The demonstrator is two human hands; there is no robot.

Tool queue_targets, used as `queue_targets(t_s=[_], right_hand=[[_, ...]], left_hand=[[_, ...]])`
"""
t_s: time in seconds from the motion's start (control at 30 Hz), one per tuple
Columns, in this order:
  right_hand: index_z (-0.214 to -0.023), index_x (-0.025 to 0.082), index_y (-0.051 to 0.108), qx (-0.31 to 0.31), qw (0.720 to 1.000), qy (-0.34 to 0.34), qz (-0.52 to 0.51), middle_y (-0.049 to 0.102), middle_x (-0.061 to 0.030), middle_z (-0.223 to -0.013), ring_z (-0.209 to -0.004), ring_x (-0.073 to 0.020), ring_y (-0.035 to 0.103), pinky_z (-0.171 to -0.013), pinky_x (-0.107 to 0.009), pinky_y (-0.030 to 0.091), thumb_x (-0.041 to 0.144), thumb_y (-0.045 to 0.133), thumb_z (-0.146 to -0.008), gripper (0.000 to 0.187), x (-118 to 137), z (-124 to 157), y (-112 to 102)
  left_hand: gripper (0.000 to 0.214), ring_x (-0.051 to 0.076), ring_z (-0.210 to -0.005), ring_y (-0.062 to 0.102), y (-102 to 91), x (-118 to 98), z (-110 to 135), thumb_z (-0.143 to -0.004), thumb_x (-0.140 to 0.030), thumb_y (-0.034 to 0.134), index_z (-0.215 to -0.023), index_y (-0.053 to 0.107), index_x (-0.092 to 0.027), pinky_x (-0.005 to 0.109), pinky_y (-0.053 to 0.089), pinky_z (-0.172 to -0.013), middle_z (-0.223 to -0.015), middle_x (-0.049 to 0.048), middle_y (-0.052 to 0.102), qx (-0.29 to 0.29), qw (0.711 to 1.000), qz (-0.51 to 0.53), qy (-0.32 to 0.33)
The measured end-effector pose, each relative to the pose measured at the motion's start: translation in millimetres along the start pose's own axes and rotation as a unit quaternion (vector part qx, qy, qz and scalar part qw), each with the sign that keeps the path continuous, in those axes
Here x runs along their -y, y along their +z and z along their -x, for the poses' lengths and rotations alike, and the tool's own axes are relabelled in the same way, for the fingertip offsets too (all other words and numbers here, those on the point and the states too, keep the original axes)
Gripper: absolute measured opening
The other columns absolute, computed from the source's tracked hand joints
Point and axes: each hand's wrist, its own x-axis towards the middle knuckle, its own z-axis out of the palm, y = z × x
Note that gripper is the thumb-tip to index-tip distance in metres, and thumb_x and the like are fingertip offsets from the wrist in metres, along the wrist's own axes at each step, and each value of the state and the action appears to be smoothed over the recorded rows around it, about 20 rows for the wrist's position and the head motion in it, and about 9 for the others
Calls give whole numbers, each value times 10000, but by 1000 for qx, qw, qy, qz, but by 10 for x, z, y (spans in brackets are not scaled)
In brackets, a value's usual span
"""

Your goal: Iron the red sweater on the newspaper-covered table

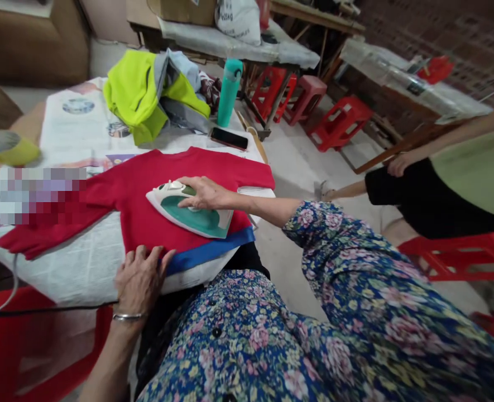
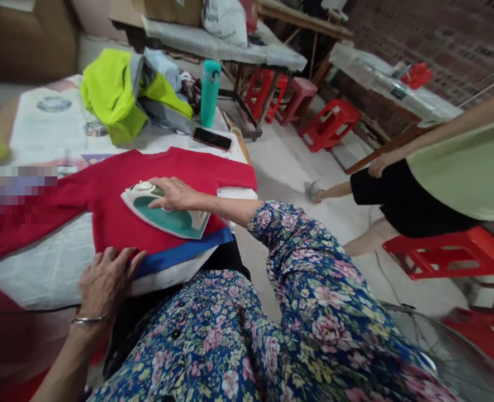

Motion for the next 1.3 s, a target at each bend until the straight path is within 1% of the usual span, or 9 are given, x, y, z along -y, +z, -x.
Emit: queue_targets(t_s=[0.1, 0.2, 0.4, 0.53, 0.73, 0.87, 1.03, 1.17, 1.3], right_hand=[[-1395, 160, 647, -2, 997, 46, -63, 738, -30, -1026, -851, -199, 710, -778, -295, 579, 246, 813, -989, 446, 85, -246, 26], [-1333, 153, 624, 31, 990, 59, -121, 702, -2, -944, -723, -172, 678, -637, -266, 567, 197, 756, -963, 396, 177, -426, 79], [-1367, 184, 671, -18, 996, -23, -85, 783, -36, -1154, -1116, -267, 752, -968, -362, 620, 258, 730, -954, 424, 263, -661, 93], [-1437, 197, 605, -41, 997, 32, -52, 771, -64, -1070, -1058, -286, 787, -989, -389, 651, 253, 612, -1042, 400, 343, -802, 73], [-1451, 199, 585, -95, 988, 101, -62, 767, -69, -1011, -921, -284, 802, -926, -427, 687, 259, 562, -1056, 400, 404, -906, 97], [-1498, 189, 575, -82, 984, 92, -127, 742, -41, -982, -764, -219, 772, -804, -355, 683, 251, 598, -1063, 439, 338, -798, 113], [-1693, 178, 492, -38, 968, 61, -242, 737, -28, -1062, -632, -125, 661, -682, -287, 637, 312, 771, -1016, 744, 173, -385, 130], [-1749, 184, 481, 3, 961, 59, -270, 683, 29, -861, -554, -120, 592, -626, -280, 618, 287, 731, -1026, 772, 104, -9, 226], [-1773, 187, 450, -50, 969, 85, -226, 687, 14, -842, -562, -145, 634, -703, -333, 665, 237, 657, -1043, 761, 175, 93, 317]], left_hand=[[403, 349, -1012, 632, -37, -87, -347, -1074, -455, 527, -844, 776, -238, 437, 469, -820, -988, 152, 700, 17, 1000, 6, -18], [375, 388, -1107, 626, 127, -140, -639, -1041, -394, 523, -808, 759, -220, 517, 501, -925, -1093, 193, 726, -13, 998, 52, -30], [468, 438, -1422, 580, 541, -116, -750, -1039, -368, 478, -1322, 721, -84, 687, 391, -1283, -1490, 300, 666, -129, 978, 163, -28], [654, 425, -1618, 482, 608, -95, -716, -1049, -394, 486, -1603, 573, -58, 690, 251, -1395, -1681, 305, 574, -126, 976, 176, -35], [670, 416, -1663, 473, 616, -111, -736, -1043, -392, 489, -1613, 597, -59, 689, 226, -1416, -1698, 297, 580, -109, 980, 163, -44], [643, 393, -1662, 491, 626, -126, -750, -1042, -373, 483, -1586, 630, -64, 660, 251, -1421, -1703, 284, 581, -99, 983, 147, -51], [619, 363, -1658, 508, 633, -139, -740, -1056, -308, 426, -1592, 635, -79, 629, 287, -1417, -1715, 270, 574, -94, 985, 133, -56], [616, 359, -1654, 515, 650, -131, -721, -1048, -275, 432, -1593, 636, -73, 626, 288, -1417, -1702, 272, 587, -104, 983, 145, -50], [614, 364, -1664, 500, 660, -116, -708, -1042, -266, 436, -1588, 650, -83, 633, 268, -1421, -1713, 268, 576, -96, 983, 147, -47]])
